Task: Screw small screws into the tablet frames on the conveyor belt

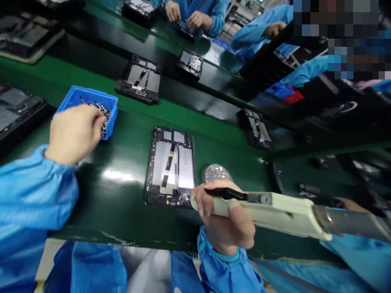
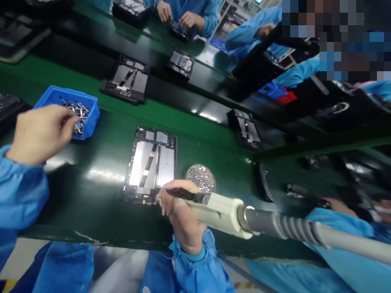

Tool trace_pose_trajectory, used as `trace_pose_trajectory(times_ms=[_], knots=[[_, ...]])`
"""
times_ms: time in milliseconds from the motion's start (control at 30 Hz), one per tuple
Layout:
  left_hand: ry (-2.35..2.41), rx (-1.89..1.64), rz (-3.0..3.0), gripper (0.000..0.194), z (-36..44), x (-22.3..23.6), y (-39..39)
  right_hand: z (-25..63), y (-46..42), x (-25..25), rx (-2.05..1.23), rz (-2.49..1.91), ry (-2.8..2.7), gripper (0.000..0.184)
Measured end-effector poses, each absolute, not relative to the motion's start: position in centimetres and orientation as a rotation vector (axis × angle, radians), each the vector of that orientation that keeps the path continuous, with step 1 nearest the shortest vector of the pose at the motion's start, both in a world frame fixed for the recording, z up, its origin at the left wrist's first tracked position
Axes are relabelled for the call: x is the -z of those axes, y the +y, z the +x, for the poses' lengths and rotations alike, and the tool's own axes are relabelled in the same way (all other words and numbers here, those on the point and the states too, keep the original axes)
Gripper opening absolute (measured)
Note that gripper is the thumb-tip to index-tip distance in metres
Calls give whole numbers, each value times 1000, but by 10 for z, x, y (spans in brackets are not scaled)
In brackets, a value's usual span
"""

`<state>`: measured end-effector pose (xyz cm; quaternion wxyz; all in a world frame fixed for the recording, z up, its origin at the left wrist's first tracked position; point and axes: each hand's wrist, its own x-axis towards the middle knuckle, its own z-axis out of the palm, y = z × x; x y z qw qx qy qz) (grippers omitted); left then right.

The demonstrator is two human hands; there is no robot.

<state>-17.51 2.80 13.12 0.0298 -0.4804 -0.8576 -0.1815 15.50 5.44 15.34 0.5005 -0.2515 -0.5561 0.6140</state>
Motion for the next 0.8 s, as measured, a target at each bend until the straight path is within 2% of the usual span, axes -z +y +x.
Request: trace_pose_trajectory(times_ms=[167,400,600,700,800], knots=[[-3022,337,-1596,57,-223,-111,61,151,53,-146,-1494,-631,-1402,28],[-3001,582,-1559,20,-231,-87,64,148,54,-142,-1493,-714,-1446,28],[-2853,1049,-1407,20,-239,-94,57,149,56,-140,-1537,-656,-1550,27],[-2863,1058,-1313,21,-237,-105,54,148,54,-141,-1532,-684,-1494,28],[-2897,919,-1270,24,-231,-115,54,148,49,-150,-1514,-655,-1418,29]])
